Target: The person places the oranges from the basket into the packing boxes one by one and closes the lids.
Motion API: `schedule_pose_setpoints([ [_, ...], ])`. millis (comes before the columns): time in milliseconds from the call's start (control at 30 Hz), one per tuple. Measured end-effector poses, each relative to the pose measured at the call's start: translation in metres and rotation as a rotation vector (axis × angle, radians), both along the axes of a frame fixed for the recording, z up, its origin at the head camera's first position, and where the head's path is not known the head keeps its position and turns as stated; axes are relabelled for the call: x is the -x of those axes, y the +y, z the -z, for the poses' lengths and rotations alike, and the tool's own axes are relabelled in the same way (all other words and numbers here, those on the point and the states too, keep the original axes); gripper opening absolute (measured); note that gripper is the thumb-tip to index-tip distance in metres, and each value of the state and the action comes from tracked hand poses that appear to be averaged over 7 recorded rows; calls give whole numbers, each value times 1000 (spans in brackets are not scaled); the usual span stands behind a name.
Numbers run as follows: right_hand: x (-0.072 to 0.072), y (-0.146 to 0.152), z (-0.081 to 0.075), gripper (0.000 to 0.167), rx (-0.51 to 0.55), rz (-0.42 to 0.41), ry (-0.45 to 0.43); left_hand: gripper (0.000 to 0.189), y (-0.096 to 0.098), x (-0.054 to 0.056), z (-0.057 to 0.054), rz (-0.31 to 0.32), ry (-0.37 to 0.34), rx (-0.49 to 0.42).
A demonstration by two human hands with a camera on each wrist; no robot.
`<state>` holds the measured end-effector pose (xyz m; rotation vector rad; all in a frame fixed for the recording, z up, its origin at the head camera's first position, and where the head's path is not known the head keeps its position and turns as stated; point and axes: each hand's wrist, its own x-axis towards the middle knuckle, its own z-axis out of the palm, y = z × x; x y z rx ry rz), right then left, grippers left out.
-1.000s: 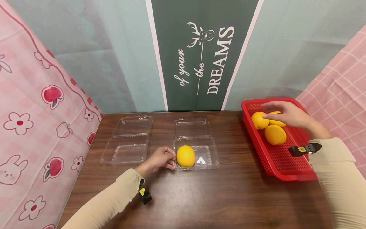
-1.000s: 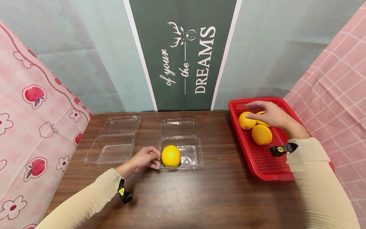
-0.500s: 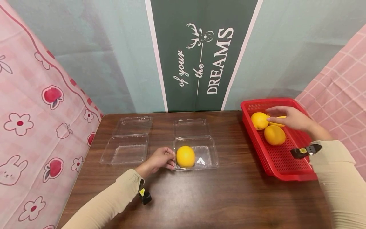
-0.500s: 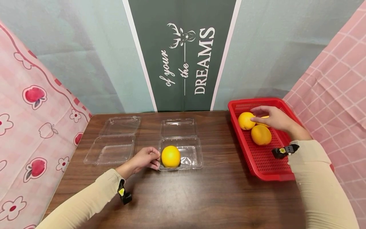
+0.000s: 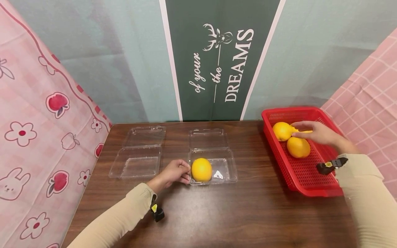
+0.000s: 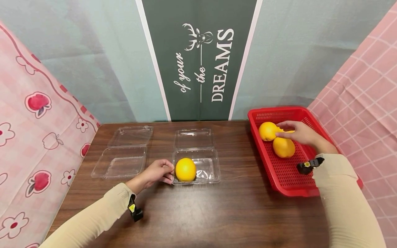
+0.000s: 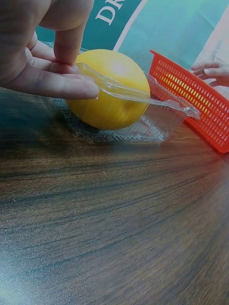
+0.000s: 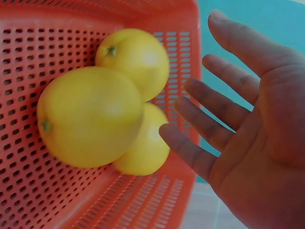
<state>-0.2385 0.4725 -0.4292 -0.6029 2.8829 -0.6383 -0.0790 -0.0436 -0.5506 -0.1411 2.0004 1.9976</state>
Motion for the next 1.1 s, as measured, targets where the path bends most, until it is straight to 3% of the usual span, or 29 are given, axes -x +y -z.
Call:
schedule_pose_setpoints([
  [367, 4, 19, 27, 66, 36, 15, -68, 9, 0, -1, 2, -2, -1, 1],
  [1100, -3, 30, 56, 80, 61, 19, -203, 7, 0, -1, 5, -7, 0, 5],
])
